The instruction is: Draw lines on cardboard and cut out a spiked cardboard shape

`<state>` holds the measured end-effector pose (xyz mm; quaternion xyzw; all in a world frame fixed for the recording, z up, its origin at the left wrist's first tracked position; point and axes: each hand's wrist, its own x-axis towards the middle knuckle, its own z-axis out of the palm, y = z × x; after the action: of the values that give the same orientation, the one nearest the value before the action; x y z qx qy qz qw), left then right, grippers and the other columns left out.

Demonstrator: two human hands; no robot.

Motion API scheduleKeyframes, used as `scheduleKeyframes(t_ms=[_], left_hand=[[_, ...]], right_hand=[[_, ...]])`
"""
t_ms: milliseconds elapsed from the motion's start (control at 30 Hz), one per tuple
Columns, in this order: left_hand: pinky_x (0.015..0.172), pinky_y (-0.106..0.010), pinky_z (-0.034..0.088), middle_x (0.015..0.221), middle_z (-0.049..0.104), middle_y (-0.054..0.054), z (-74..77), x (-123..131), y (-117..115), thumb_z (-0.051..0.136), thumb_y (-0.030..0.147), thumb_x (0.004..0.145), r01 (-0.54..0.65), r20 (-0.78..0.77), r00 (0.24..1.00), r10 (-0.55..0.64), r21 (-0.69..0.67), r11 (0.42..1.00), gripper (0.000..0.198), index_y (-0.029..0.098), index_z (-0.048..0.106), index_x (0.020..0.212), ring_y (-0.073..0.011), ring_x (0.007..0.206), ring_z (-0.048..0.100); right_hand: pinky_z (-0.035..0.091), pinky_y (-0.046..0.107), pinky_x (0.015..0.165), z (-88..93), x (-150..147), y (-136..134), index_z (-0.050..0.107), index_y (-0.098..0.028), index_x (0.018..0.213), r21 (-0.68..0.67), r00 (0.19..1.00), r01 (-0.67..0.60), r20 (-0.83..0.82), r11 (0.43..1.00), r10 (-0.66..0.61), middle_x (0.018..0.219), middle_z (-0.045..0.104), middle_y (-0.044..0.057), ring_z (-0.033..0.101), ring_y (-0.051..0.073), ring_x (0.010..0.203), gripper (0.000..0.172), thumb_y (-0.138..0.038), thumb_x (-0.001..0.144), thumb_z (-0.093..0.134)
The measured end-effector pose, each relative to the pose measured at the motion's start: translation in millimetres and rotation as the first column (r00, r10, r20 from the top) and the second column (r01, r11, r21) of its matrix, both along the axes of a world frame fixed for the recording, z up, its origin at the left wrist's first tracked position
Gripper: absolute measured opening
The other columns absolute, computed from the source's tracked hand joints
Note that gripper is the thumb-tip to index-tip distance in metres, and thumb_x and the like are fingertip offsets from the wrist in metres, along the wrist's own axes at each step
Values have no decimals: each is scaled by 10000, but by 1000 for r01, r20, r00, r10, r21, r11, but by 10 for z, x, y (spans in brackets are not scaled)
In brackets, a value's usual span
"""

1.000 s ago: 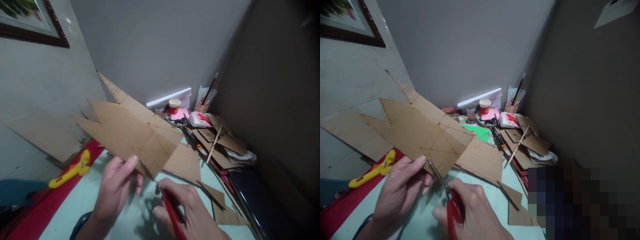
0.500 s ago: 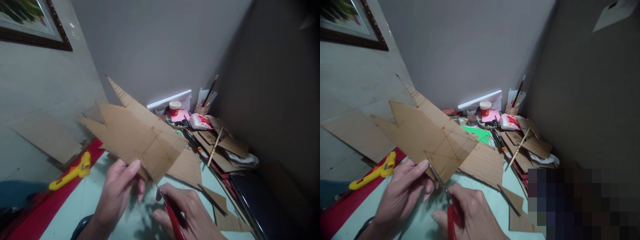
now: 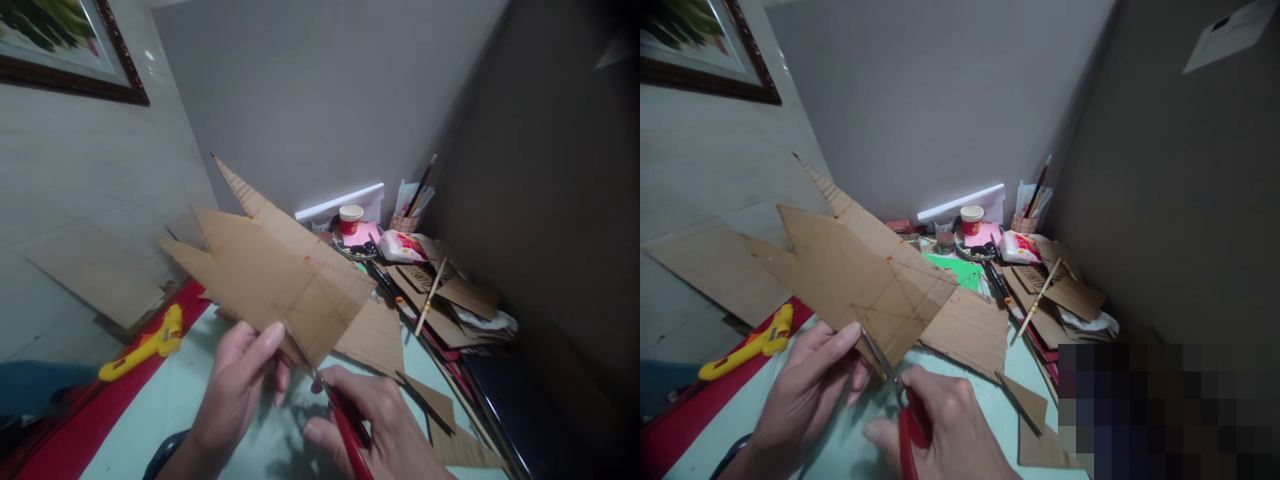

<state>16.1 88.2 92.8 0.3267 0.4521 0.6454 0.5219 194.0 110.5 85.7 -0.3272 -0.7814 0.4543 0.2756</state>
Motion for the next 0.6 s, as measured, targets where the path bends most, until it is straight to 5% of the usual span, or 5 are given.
scheduleKeyframes(t_ms=[367, 600], left_hand=[[354, -169, 417, 517, 618, 0, -26, 59, 0, 849, 445, 745, 20, 8, 1000, -20, -34, 999, 379, 145, 642, 640, -109, 420, 551], [430, -213, 429, 510, 606, -22, 41, 74, -38, 709, 427, 875, -34, 47, 998, 38, -71, 997, 380, 156, 643, 616, -127, 456, 552]], right_hand=[[325, 237, 555, 86, 22, 40, 558, -221, 716, -33, 998, 30, 55, 999, -28, 606, 443, -66, 399, 123, 563, 201, -324, 873, 633], [301, 252, 542, 57, 40, -1, 503, -217, 699, 14, 998, 14, 61, 1000, -15, 603, 402, -68, 370, 110, 549, 266, -327, 935, 560]])
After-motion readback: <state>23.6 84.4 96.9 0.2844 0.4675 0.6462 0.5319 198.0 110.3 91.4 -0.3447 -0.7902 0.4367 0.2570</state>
